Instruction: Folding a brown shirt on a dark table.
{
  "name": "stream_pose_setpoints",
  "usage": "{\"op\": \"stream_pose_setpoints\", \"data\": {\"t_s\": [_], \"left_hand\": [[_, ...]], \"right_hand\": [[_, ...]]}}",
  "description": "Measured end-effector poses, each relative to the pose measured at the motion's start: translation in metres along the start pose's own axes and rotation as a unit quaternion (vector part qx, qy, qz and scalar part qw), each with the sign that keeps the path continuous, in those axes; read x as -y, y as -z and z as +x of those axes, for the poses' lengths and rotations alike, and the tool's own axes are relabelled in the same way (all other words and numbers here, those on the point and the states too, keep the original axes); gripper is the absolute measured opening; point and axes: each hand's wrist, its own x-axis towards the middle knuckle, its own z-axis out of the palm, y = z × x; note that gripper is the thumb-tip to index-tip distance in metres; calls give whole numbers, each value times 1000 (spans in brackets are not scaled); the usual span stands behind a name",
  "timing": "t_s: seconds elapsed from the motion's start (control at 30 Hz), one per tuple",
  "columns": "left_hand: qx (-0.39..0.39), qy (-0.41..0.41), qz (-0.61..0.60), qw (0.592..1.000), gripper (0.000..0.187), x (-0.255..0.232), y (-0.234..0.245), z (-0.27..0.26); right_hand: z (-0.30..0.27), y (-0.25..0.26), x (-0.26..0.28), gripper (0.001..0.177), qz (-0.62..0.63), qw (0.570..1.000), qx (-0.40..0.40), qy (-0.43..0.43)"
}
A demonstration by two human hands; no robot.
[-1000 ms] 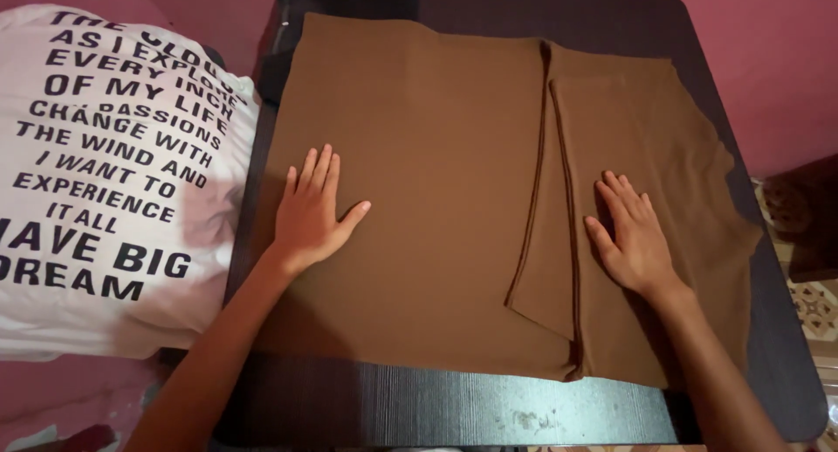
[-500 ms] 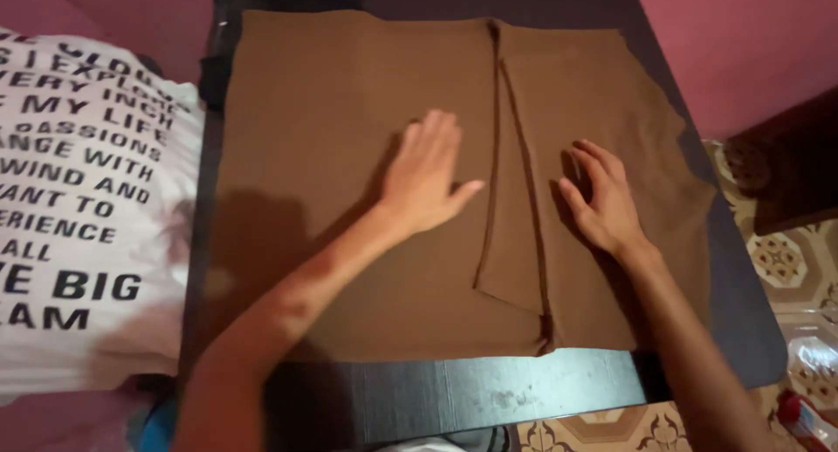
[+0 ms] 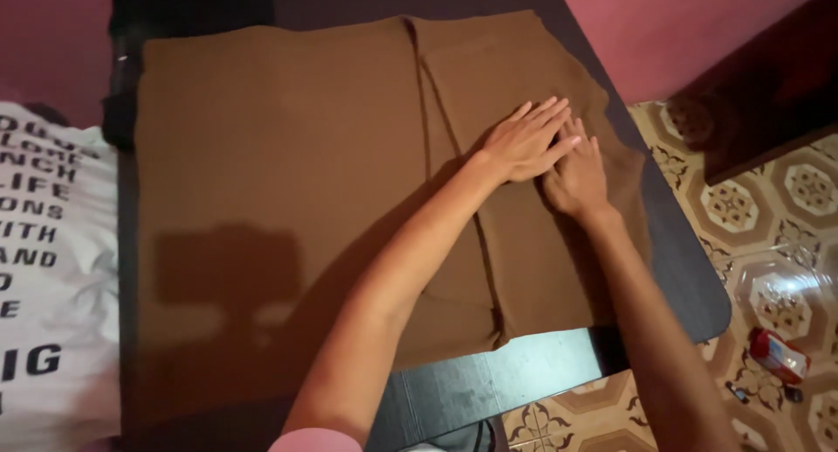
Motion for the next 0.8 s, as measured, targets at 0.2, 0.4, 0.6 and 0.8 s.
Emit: {"op": "stream_pose_setpoints", "data": {"t_s": [0.2, 0.4, 0.6, 0.8], "left_hand": [[58, -4, 45, 997, 85, -7, 8, -7], [71, -11, 93, 993, 82, -10, 15, -8], [61, -11, 96, 993, 82, -7, 8, -6], [65, -4, 96, 993, 84, -9, 7, -7]], "right_hand": [[-14, 19, 9, 67, 45, 999, 11, -13], [-52, 31, -12, 86, -28, 990, 80, -113], [-89, 61, -13, 84, -23, 980, 97, -172], [-102, 67, -17, 81, -9, 978, 96, -185]]}}
